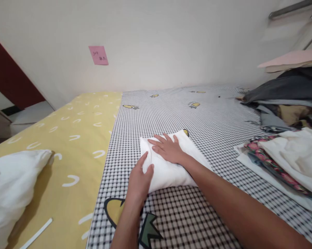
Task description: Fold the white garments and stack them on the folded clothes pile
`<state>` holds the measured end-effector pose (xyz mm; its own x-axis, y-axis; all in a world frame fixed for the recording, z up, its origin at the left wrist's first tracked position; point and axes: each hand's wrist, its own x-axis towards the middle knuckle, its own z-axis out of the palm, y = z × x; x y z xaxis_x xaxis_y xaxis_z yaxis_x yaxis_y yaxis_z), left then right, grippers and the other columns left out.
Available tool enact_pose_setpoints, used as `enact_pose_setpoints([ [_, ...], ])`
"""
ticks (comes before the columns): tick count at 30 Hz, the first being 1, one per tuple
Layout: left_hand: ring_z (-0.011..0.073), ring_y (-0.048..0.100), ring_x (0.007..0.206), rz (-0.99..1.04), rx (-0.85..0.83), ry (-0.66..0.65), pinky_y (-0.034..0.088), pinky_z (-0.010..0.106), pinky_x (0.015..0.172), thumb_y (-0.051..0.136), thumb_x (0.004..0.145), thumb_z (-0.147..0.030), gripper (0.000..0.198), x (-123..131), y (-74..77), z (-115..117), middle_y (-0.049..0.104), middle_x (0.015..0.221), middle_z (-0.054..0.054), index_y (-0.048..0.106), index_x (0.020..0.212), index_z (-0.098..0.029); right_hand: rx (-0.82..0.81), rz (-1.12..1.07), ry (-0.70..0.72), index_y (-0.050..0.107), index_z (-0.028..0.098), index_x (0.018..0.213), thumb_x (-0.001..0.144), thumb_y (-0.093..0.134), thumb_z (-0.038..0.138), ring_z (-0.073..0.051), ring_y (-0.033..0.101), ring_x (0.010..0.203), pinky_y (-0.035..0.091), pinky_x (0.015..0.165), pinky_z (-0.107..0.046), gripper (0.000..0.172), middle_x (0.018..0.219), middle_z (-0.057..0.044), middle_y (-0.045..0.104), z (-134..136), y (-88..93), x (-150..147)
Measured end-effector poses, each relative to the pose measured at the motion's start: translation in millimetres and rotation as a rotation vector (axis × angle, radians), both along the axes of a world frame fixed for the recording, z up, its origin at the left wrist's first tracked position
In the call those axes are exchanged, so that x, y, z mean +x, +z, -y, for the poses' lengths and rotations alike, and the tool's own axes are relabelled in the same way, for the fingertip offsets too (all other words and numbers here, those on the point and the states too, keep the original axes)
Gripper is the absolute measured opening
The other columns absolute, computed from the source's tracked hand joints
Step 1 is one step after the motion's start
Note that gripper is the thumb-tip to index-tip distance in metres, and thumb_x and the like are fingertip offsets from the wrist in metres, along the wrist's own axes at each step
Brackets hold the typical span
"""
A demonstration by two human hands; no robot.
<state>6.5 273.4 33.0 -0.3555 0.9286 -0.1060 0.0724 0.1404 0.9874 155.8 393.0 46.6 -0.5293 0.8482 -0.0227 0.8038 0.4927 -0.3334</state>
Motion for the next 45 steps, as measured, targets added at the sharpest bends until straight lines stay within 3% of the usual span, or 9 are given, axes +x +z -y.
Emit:
enact_pose_setpoints([
  [6,0.0307,0.062,0.128,0.06,-0.04,-0.009,0.047,0.049,0.112,0.071,0.081,-0.02,0.059,-3.7,-0.1,-0.5,0.063,0.145,0.01,0.061,0.139,-0.025,0.003,-0.195,-0.07,0.031,0.043,0.16,0.105,0.014,0.058,-0.03,0.016,0.157,0.004,0.123,-0.068,0.059,0.171,0.004,0.023,-6.9,20.4,29.9],
  [15,0.0309,0.063,0.127,0.037,-0.088,0.009,0.048,0.048,0.111,0.071,0.081,-0.019,0.059,0.7,10.2,0.9,0.065,0.142,0.01,0.061,0.14,-0.024,0.068,0.025,-0.215,0.038,0.045,0.156,0.105,0.023,0.055,-0.034,0.016,0.157,0.008,0.12,-0.072,0.055,0.17,0.004,0.027,-16.1,-13.6,70.6],
  [19,0.0309,0.067,0.12,0.14,-0.06,0.023,0.054,0.046,0.103,0.073,0.083,-0.024,0.058,-1.3,6.7,2.2,0.067,0.139,0.012,0.061,0.139,-0.025,-0.008,-0.1,-0.251,0.04,0.036,0.157,0.105,0.025,0.05,-0.033,0.023,0.155,0.01,0.122,-0.069,0.056,0.168,-0.003,0.031,-14.6,4.7,73.4],
  [23,0.0259,0.075,0.091,0.326,-0.067,0.001,0.061,0.042,0.083,0.074,0.086,-0.033,0.068,-4.6,4.0,6.1,0.074,0.124,0.015,0.05,0.15,-0.026,0.179,-0.245,-0.219,0.027,0.034,0.162,0.102,0.038,0.049,-0.033,0.028,0.153,0.017,0.121,-0.069,0.063,0.168,-0.008,0.031,31.5,26.9,76.1],
  [27,0.0202,0.075,0.085,0.5,-0.015,-0.023,0.061,0.033,0.076,0.073,0.087,-0.027,0.07,-5.0,8.6,10.2,0.076,0.118,0.013,0.046,0.151,-0.024,0.361,-0.059,0.066,0.028,0.041,0.161,0.085,0.067,0.04,-0.036,0.011,0.158,0.008,0.122,-0.069,0.085,0.173,-0.003,0.017,100.1,21.1,69.5],
  [30,0.0161,0.073,0.078,0.608,0.029,-0.054,0.06,0.027,0.07,0.072,0.087,-0.025,0.068,-6.0,10.4,12.5,0.077,0.111,0.012,0.046,0.15,-0.023,0.356,0.078,0.093,0.026,0.04,0.162,0.076,0.065,0.015,-0.039,0.01,0.157,0.013,0.121,-0.069,0.098,0.173,-0.005,0.012,127.3,2.6,53.7],
  [36,0.0048,0.042,0.039,0.634,0.078,-0.145,0.034,0.014,0.038,0.078,0.082,-0.037,0.071,-15.1,4.5,13.7,0.063,0.058,-0.006,0.052,0.146,-0.021,0.249,0.225,-0.114,0.034,0.036,0.16,0.077,0.058,0.0,-0.045,0.029,0.151,0.034,0.114,-0.065,0.094,0.169,-0.01,0.026,121.5,-15.0,11.8],
  [39,0.0056,0.033,0.034,0.621,0.136,-0.184,0.035,0.015,0.038,0.075,0.083,-0.048,0.076,-17.7,1.7,14.8,0.047,0.041,-0.011,0.05,0.148,-0.015,0.219,0.242,-0.19,0.039,0.035,0.158,0.084,0.052,0.0,-0.044,0.033,0.149,0.038,0.113,-0.062,0.083,0.168,-0.009,0.028,119.3,-15.8,-0.1],
  [45,0.0088,0.056,0.049,0.752,0.315,0.038,0.055,0.022,0.058,0.064,0.094,-0.038,0.077,-14.7,1.8,31.0,0.074,0.072,0.003,0.028,0.159,-0.02,0.096,-0.056,-0.196,0.062,0.031,0.14,0.083,0.049,-0.001,-0.035,0.045,0.144,0.039,0.113,-0.053,0.067,0.159,-0.008,0.048,107.4,-3.6,6.3],
])
